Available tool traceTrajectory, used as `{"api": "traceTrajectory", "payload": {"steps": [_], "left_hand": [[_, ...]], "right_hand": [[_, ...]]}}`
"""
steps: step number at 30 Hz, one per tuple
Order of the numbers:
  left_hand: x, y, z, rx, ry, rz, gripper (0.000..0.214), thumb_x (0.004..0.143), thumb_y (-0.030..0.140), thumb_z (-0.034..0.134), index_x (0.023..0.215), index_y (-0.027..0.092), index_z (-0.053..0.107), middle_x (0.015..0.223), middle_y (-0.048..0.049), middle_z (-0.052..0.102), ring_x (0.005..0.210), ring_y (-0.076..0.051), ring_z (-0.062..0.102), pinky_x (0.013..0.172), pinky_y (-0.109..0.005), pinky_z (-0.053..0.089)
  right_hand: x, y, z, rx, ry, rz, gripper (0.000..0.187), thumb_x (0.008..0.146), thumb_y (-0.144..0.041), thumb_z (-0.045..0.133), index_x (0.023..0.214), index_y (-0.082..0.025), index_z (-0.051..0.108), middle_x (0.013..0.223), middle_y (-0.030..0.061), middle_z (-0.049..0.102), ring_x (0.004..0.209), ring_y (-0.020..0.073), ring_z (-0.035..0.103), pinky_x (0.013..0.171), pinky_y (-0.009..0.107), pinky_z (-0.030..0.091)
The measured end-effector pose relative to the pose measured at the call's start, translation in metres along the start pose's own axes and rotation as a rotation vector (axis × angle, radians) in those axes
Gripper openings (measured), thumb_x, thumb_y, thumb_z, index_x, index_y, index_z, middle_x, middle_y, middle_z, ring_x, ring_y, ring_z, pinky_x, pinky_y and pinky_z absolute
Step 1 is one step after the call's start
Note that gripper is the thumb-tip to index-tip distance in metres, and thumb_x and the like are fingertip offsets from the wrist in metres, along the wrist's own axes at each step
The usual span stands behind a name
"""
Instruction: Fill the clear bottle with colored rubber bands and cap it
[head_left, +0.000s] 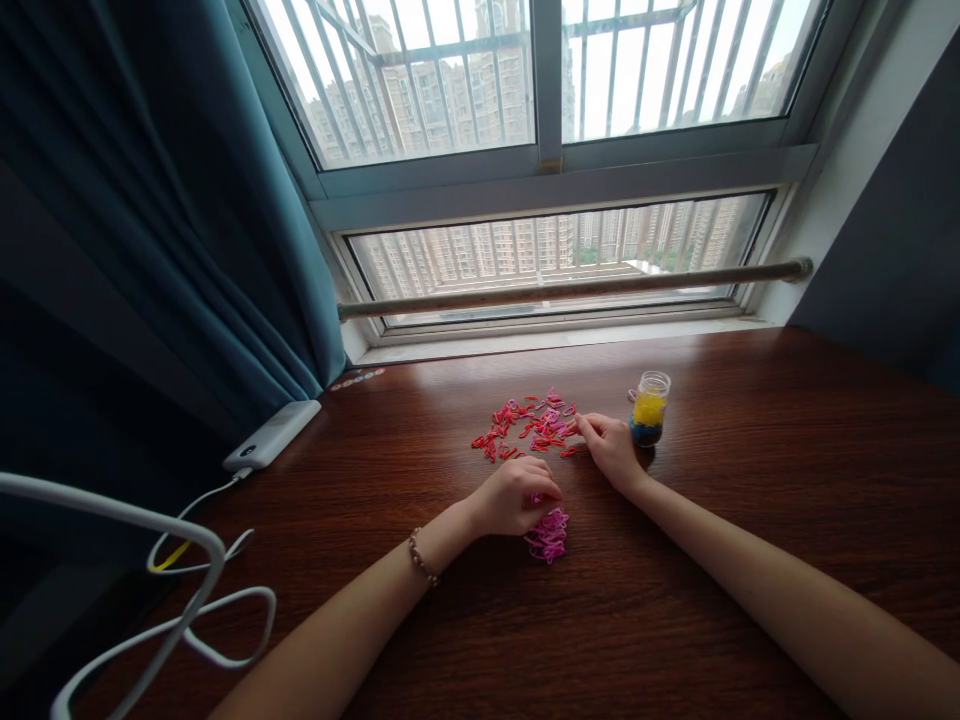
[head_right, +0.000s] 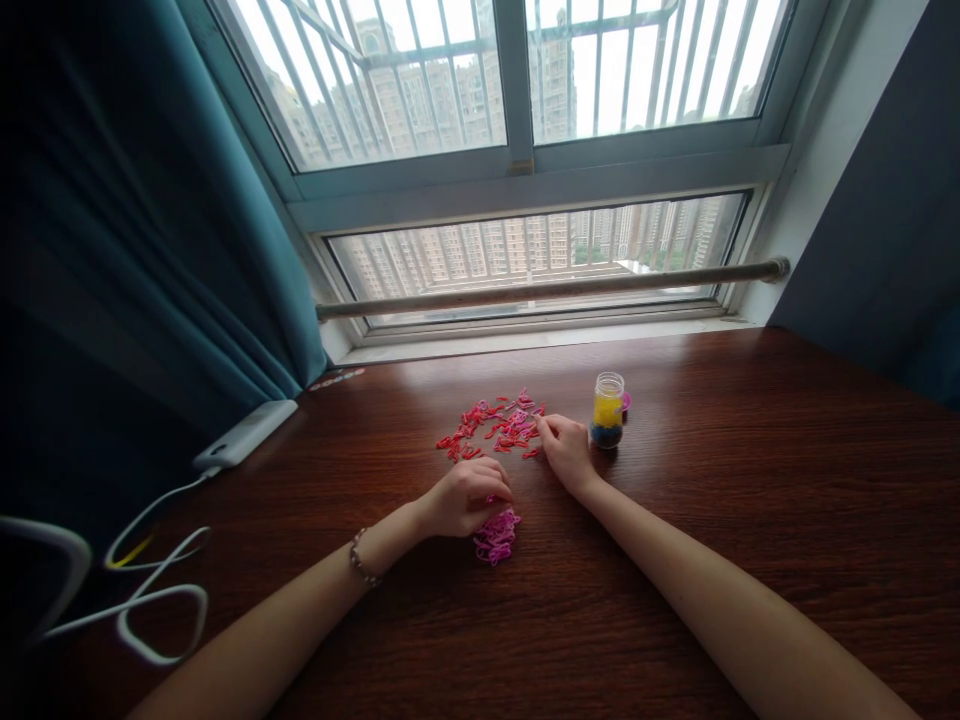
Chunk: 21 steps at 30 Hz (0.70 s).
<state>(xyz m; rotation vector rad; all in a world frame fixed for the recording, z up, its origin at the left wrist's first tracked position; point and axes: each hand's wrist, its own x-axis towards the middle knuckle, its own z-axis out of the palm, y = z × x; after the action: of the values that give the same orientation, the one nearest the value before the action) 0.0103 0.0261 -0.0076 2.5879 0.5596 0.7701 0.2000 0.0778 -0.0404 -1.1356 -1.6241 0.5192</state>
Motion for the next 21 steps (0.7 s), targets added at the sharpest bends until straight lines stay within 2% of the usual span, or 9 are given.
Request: {"api": "traceTrajectory", "payload": {"steps": [2, 4, 6, 8, 11, 16, 18, 21], "left_hand": [[0.0, -0.003, -0.001, 0.022, 0.028, -0.014, 0.014, 0.081, 0.021, 0.051, 0.077, 0.014, 0.063, 0.07, -0.007, 0.062, 0.069, -0.015, 0.056, 0.069, -0.029, 0.045], [-0.002, -0.01, -0.005, 0.087, 0.118, -0.059, 0.016, 0.083, 0.022, 0.05, 0.079, 0.015, 0.063, 0.072, -0.0069, 0.062, 0.072, -0.016, 0.055, 0.072, -0.031, 0.045], [-0.004, -0.02, -0.011, 0.186, 0.229, -0.127, 0.016, 0.084, 0.023, 0.048, 0.084, 0.016, 0.062, 0.078, -0.007, 0.063, 0.08, -0.018, 0.054, 0.078, -0.034, 0.043], [-0.008, -0.031, -0.017, 0.289, 0.273, -0.188, 0.017, 0.084, 0.025, 0.048, 0.091, 0.017, 0.062, 0.087, -0.0071, 0.063, 0.09, -0.02, 0.052, 0.086, -0.038, 0.04], [-0.013, -0.043, -0.023, 0.394, 0.212, -0.242, 0.021, 0.084, 0.028, 0.049, 0.101, 0.02, 0.06, 0.099, -0.0063, 0.061, 0.105, -0.022, 0.046, 0.094, -0.041, 0.032], [-0.014, -0.045, -0.022, 0.453, 0.041, -0.246, 0.028, 0.087, 0.031, 0.044, 0.113, 0.027, 0.055, 0.107, -0.0036, 0.059, 0.114, -0.023, 0.038, 0.099, -0.043, 0.023], [-0.013, -0.044, -0.021, 0.465, 0.003, -0.236, 0.029, 0.087, 0.031, 0.044, 0.114, 0.028, 0.055, 0.109, -0.0032, 0.058, 0.115, -0.023, 0.037, 0.099, -0.043, 0.021], [-0.012, -0.045, -0.02, 0.473, -0.001, -0.233, 0.028, 0.088, 0.03, 0.043, 0.112, 0.027, 0.056, 0.11, -0.0035, 0.057, 0.115, -0.022, 0.038, 0.099, -0.043, 0.021]], "right_hand": [[0.0, 0.0, -0.001, 0.004, 0.0, -0.001, 0.033, 0.087, -0.033, 0.045, 0.069, -0.017, 0.068, 0.071, 0.0043, 0.067, 0.067, 0.0197, 0.061, 0.069, 0.027, 0.044], [-0.001, -0.003, -0.001, 0.021, -0.006, -0.006, 0.033, 0.087, -0.034, 0.046, 0.068, -0.017, 0.067, 0.069, 0.0042, 0.066, 0.067, 0.0195, 0.06, 0.068, 0.027, 0.044], [-0.003, -0.008, -0.001, 0.059, -0.025, -0.017, 0.033, 0.087, -0.034, 0.047, 0.067, -0.017, 0.067, 0.068, 0.0041, 0.066, 0.066, 0.0191, 0.06, 0.068, 0.027, 0.045], [-0.007, -0.018, 0.0, 0.109, -0.058, -0.039, 0.033, 0.087, -0.033, 0.046, 0.066, -0.017, 0.066, 0.069, 0.0039, 0.066, 0.066, 0.0183, 0.06, 0.067, 0.027, 0.045], [-0.018, -0.036, 0.004, 0.194, -0.152, -0.11, 0.035, 0.088, -0.032, 0.046, 0.063, -0.017, 0.065, 0.068, 0.0036, 0.066, 0.065, 0.0167, 0.06, 0.068, 0.026, 0.045], [-0.033, -0.052, 0.008, 0.23, -0.463, -0.224, 0.039, 0.089, -0.033, 0.046, 0.06, -0.016, 0.065, 0.058, 0.0021, 0.064, 0.053, 0.0123, 0.057, 0.057, 0.021, 0.044], [-0.031, -0.049, 0.007, 0.191, -0.454, -0.22, 0.039, 0.09, -0.033, 0.043, 0.064, -0.016, 0.067, 0.06, 0.0022, 0.064, 0.053, 0.0125, 0.057, 0.057, 0.021, 0.044], [-0.019, -0.034, 0.003, 0.078, -0.257, -0.201, 0.036, 0.091, -0.033, 0.04, 0.075, -0.017, 0.068, 0.075, 0.0048, 0.067, 0.071, 0.0175, 0.061, 0.072, 0.026, 0.045]]}}
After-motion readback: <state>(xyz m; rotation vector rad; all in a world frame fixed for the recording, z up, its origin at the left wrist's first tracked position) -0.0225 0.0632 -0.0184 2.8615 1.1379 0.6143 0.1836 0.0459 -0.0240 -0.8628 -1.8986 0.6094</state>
